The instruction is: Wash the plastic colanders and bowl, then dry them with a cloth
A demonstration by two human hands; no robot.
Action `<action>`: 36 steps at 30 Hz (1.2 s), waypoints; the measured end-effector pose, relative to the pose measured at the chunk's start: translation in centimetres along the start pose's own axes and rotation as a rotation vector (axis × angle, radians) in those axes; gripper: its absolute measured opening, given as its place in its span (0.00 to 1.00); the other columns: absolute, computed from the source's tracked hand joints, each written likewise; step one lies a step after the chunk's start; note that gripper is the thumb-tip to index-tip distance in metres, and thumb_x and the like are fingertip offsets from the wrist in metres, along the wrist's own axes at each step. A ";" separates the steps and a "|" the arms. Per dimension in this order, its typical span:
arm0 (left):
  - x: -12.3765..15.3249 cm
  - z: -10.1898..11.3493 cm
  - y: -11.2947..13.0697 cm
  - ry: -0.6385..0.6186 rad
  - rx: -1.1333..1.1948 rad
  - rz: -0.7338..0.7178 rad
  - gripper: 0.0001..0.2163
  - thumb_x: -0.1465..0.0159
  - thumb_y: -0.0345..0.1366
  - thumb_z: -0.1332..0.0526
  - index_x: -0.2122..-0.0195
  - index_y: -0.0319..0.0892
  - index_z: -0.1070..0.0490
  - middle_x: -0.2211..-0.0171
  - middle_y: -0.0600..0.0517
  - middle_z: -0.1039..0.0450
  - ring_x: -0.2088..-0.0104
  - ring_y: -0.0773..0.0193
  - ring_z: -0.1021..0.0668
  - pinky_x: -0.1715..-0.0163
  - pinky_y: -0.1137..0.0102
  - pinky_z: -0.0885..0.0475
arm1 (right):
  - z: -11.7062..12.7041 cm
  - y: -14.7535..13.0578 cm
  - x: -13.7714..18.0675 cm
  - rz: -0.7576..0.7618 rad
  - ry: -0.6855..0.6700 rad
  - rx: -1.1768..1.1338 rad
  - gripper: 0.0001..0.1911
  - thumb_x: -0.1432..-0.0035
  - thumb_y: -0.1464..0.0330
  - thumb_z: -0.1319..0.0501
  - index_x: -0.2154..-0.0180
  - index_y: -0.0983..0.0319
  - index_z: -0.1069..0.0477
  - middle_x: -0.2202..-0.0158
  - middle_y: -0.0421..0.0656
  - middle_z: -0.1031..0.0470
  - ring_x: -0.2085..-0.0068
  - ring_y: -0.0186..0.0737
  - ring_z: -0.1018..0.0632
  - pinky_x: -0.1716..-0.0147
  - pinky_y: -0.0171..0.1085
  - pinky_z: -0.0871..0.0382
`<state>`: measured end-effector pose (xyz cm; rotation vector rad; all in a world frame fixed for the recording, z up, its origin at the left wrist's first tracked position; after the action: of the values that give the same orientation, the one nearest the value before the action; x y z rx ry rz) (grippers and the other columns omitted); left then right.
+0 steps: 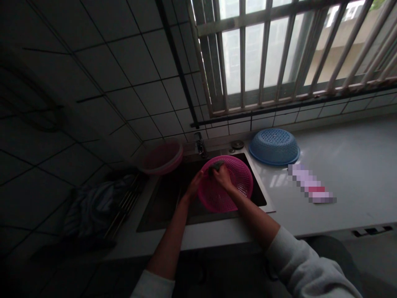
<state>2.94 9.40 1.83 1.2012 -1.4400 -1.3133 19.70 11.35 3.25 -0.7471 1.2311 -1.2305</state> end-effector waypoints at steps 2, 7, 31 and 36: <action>0.1 0.2 0.1 0.015 -0.036 -0.009 0.31 0.41 0.62 0.30 0.45 0.44 0.20 0.40 0.43 0.22 0.38 0.45 0.25 0.33 0.53 0.37 | -2.0 -0.1 0.7 0.010 -0.166 -0.030 0.07 0.42 0.65 0.40 0.63 0.62 0.28 0.65 0.46 0.23 0.66 0.42 0.24 0.65 0.35 0.29; 0.4 1.0 0.3 0.055 -0.055 0.002 0.34 0.41 0.66 0.34 0.44 0.43 0.21 0.40 0.43 0.22 0.37 0.45 0.26 0.33 0.54 0.37 | -7.9 0.0 4.8 -0.011 -0.605 -0.119 0.05 0.45 0.69 0.35 0.65 0.62 0.28 0.70 0.41 0.23 0.67 0.41 0.24 0.65 0.35 0.27; 0.2 0.5 -0.6 0.040 -0.073 0.034 0.38 0.42 0.72 0.38 0.48 0.42 0.20 0.44 0.42 0.20 0.42 0.47 0.23 0.36 0.54 0.33 | -2.6 1.4 1.1 -0.073 -0.180 -0.163 0.14 0.43 0.57 0.36 0.64 0.62 0.26 0.66 0.45 0.22 0.67 0.41 0.25 0.69 0.35 0.31; 0.4 -0.9 1.3 0.007 -0.127 -0.061 0.35 0.43 0.68 0.33 0.48 0.42 0.21 0.46 0.43 0.20 0.43 0.47 0.22 0.37 0.55 0.33 | 1.1 2.3 -0.3 -0.144 0.023 -0.024 0.16 0.37 0.57 0.40 0.62 0.64 0.25 0.66 0.46 0.23 0.66 0.42 0.26 0.69 0.36 0.30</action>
<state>3.57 8.78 3.22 1.1722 -1.3041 -1.4185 21.43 11.98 1.51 -0.8535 1.2296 -1.3460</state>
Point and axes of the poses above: each hand's wrist, its own x-axis away from the middle knuckle, its own z-axis out of the back of the hand, y = z × x, the point moved 10 cm from there along -x, towards the middle knuckle
